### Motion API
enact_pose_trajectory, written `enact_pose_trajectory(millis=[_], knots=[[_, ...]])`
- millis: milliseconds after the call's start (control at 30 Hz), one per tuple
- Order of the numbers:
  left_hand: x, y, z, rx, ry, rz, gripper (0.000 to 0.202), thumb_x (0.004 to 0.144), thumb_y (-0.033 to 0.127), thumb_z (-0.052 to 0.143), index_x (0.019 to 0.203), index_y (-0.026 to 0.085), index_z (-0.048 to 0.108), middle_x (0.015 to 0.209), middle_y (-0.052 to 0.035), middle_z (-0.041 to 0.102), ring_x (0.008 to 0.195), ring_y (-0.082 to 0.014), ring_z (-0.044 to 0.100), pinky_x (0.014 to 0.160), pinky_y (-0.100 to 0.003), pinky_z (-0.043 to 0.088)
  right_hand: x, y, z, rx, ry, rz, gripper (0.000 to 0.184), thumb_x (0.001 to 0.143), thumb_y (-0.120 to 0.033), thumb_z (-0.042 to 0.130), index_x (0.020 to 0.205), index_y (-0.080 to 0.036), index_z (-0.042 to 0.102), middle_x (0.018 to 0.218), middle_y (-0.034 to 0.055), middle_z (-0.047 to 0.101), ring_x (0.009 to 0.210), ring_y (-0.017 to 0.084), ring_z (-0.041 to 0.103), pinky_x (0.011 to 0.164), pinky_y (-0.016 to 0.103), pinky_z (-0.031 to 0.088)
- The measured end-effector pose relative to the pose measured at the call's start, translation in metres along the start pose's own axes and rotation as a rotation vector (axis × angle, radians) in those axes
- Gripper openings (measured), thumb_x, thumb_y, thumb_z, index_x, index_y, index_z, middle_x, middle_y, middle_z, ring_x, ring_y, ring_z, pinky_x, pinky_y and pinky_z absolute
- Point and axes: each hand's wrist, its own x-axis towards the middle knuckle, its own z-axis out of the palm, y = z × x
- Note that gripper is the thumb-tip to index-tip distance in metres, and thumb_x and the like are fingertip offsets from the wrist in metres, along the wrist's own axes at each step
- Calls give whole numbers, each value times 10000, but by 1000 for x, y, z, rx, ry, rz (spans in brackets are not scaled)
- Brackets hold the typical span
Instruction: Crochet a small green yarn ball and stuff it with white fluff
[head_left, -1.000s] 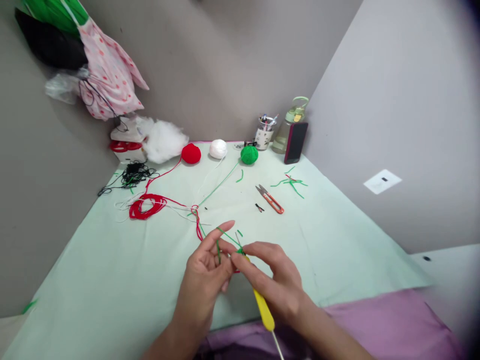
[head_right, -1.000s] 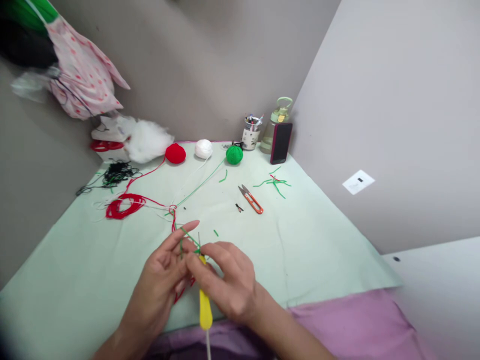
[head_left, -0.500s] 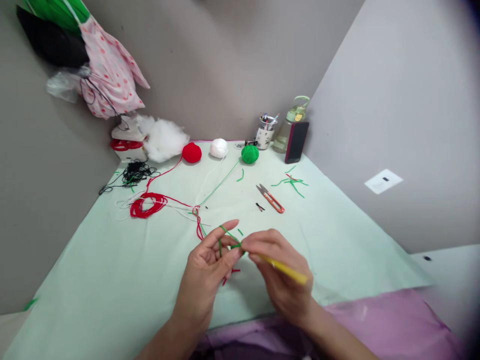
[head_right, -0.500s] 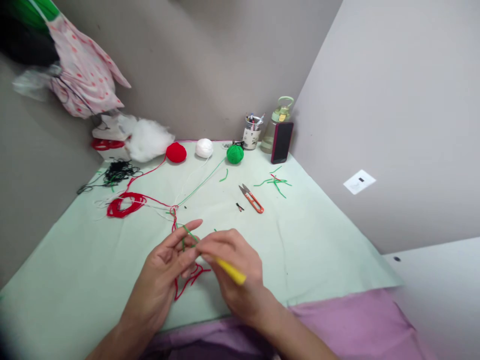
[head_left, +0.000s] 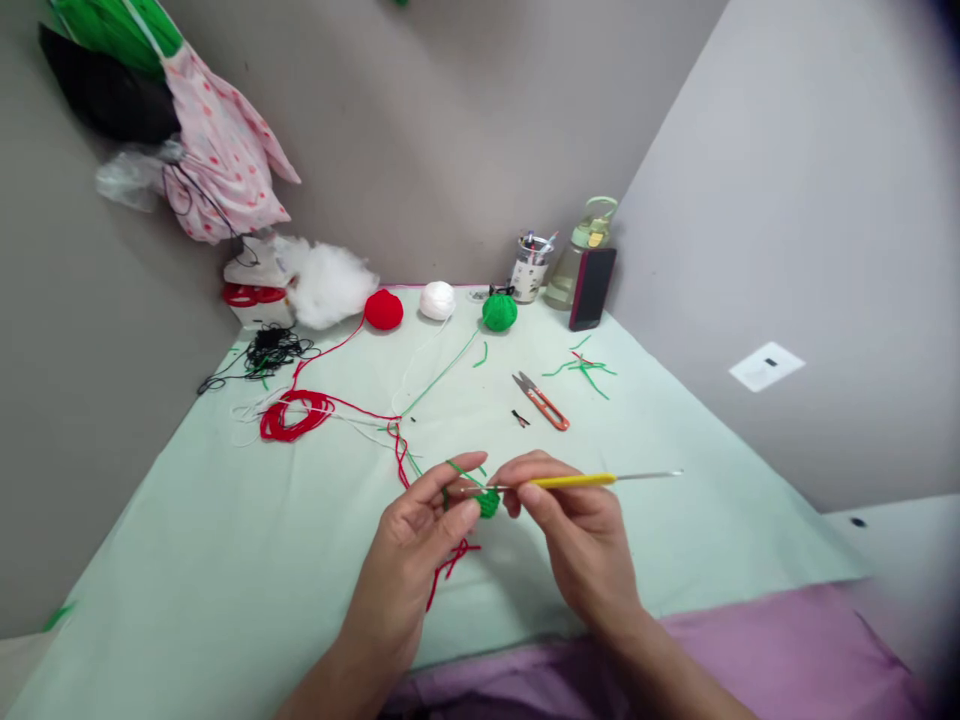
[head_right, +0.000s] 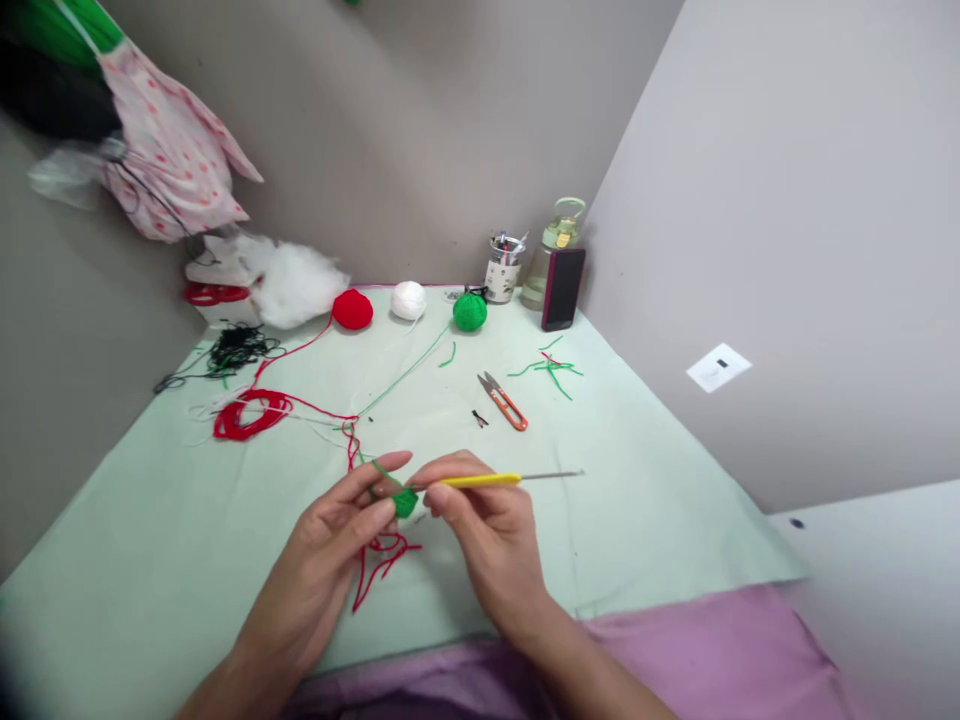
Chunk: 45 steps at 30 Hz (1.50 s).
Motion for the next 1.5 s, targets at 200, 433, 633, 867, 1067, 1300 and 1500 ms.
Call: enact_pose_trajectory(millis=[200,433,633,867,1067,1300,1500], knots=[[-1,3,-2,12,43,14,331,803,305,843,1128,262,799,839,2,634,737,-100,549,715,-210,466,2,0,-6,189,-14,120,192,1027,-332,604,978,-250,770,890,18,718,741,131,652,728,271,542],[-3,1,-1,86,103,66,327,798,276,832,1123,259,798,860,-7,635,785,-126,581,711,-214,514,-4,-13,-6,-164,-59,-96,216,1056,-202,505,1041,-237,717,929,36,726,777,147,691,735,281,577],[-3,-5,1,-27,102,60,514,756,282,888,1251,286,747,854,13,636,760,-96,563,732,-186,513,-11,-7,-5,-757,-192,-659,318,998,-86,514,1254,-190,670,1046,128,753,962,227,712,795,339,609],[2,2,-3,-277,-6,-141,422,788,239,854,1201,197,773,700,75,560,463,12,235,726,-205,506,-8,-6,-2,-327,-13,-303,269,1015,-103,525,1119,-251,724,927,46,716,834,165,671,740,297,575],[-3,1,1,-74,33,-20,445,777,268,859,1213,269,771,846,7,625,747,-96,547,698,-188,460,-1,-8,7,-143,-19,-169,186,1015,-186,585,1006,-239,763,921,46,730,857,167,682,734,283,571],[0,-3,-1,-175,50,-116,530,750,325,895,1258,277,751,782,43,602,615,-46,458,733,-194,478,-10,-8,0,-546,-116,-484,333,939,-79,647,1202,-256,750,1054,94,756,950,219,722,783,324,605],[2,1,-2,-198,69,-79,402,718,267,897,1108,228,809,711,38,594,688,-81,534,807,-219,491,-1,-10,1,-145,42,-191,193,1002,-166,598,1003,-239,776,854,43,712,752,165,660,667,292,568]])
